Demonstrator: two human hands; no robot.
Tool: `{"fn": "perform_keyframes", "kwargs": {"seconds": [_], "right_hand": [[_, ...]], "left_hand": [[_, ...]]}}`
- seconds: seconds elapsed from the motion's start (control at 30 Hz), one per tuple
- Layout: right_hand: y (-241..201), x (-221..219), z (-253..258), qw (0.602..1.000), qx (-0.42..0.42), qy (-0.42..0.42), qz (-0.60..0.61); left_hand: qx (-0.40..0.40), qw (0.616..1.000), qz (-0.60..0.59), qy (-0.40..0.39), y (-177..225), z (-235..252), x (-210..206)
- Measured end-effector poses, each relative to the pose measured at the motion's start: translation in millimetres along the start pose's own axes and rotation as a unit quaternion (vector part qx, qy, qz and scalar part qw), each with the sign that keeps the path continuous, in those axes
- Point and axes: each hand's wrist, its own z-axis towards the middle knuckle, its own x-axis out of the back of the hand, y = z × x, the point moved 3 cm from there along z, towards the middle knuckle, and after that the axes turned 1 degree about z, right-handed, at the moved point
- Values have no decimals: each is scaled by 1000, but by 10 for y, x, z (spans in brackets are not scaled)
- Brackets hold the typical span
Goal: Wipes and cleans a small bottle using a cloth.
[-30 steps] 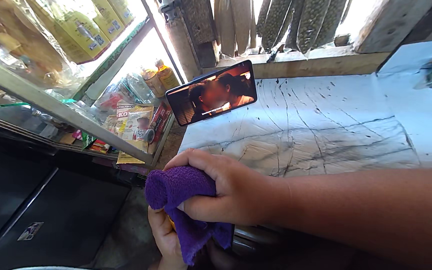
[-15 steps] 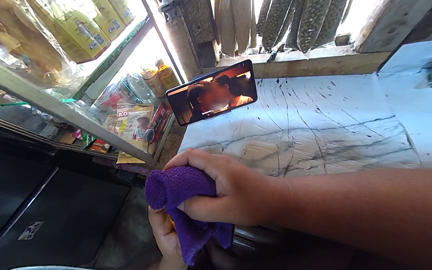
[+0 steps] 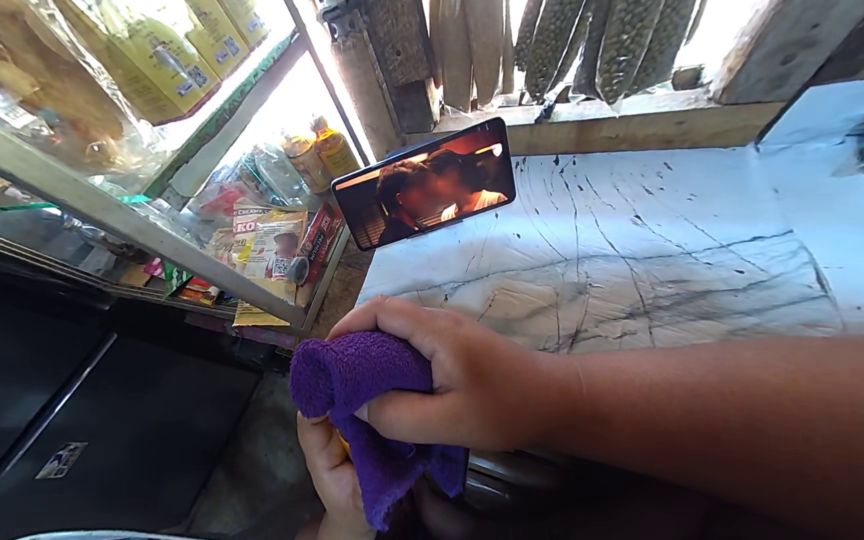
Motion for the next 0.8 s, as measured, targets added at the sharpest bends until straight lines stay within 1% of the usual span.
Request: {"fn": "perform_keyframes", "kwargs": {"seconds": [0.33,0.5,0.57,0.63,0.73,0.8], "right_hand": [[-4,-1,9,1000,-2,-4,5],[-2,0,14,1000,-2,-15,12],[3,-2,18,1000,8,-18,8],[7,-5,16,1000,13,-22,-10],[0,-29,-4,997,10,-37,-61],[-6,-74,-38,991,36,-50,-115]], "left_hand": [[-7,1000,3,4,12,15,-22],[-17,999,32,2,14,2,-2],[0,1000,9,-7,-14,-43,41],[25,999,-25,3,-5,-51,33],[50,996,-60,40,74,0,-29],[78,989,-103,77,157,34,-91]]}}
